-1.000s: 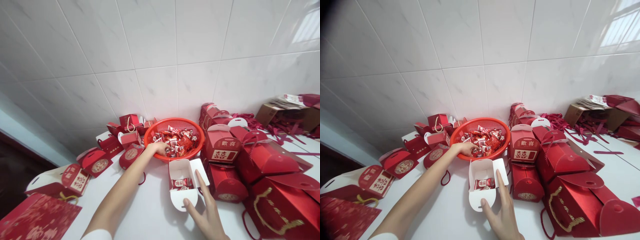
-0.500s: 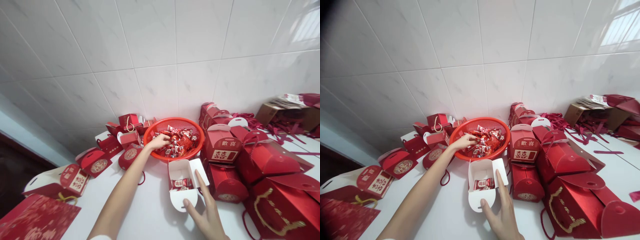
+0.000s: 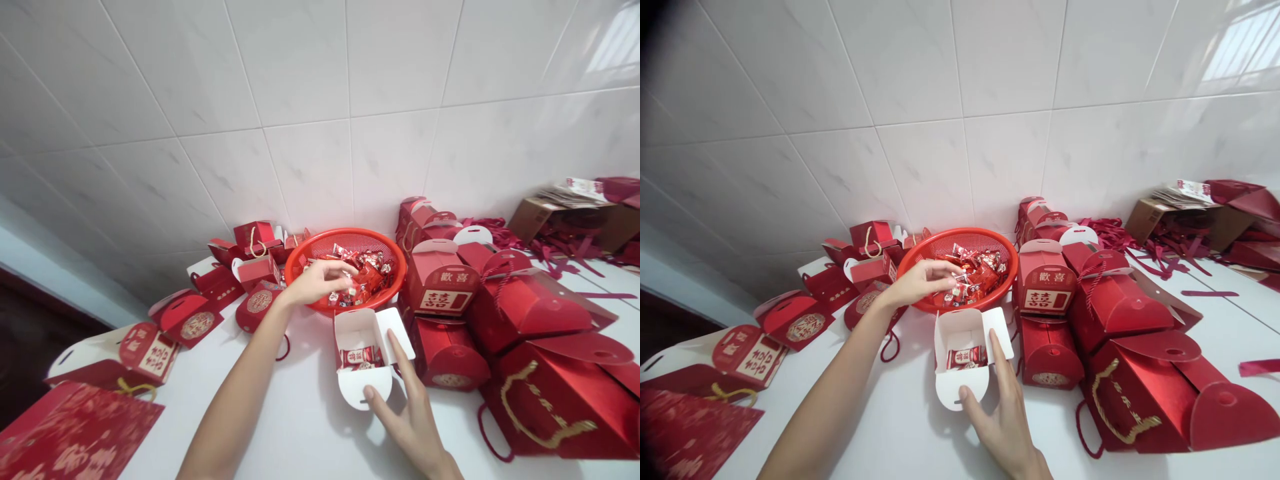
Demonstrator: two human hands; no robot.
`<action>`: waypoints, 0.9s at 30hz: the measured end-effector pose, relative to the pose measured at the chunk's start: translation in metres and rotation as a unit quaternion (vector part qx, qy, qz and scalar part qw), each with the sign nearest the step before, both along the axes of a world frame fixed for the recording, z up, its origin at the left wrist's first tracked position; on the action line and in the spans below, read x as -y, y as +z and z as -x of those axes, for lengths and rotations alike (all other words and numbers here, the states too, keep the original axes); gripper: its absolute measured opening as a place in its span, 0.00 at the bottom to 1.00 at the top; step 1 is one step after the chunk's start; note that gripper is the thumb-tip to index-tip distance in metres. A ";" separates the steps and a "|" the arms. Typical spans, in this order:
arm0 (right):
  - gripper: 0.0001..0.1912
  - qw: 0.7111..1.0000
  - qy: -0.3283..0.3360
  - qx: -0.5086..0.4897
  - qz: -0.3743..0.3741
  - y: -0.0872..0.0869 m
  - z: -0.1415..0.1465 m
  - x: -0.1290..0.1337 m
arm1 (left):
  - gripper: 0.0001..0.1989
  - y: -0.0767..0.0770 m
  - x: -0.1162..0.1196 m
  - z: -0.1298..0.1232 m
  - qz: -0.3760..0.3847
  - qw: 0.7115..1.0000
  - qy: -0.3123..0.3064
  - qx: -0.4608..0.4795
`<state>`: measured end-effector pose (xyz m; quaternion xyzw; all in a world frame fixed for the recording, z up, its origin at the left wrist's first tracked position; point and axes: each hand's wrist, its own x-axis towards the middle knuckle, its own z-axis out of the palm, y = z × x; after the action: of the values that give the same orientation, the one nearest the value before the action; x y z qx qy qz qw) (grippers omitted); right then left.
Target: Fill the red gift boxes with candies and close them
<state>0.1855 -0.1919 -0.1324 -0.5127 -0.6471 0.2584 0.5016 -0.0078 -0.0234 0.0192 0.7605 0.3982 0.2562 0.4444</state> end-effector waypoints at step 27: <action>0.40 0.998 -0.017 -0.032 -0.051 0.012 0.001 0.005 | 0.23 -0.022 0.091 0.029 -0.015 0.999 0.019 -0.024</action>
<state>0.1848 -0.1972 -0.1207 -0.4892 -0.6343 0.2329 0.5515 -0.0363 -0.1143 -0.0024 0.7651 0.4196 0.2522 0.4184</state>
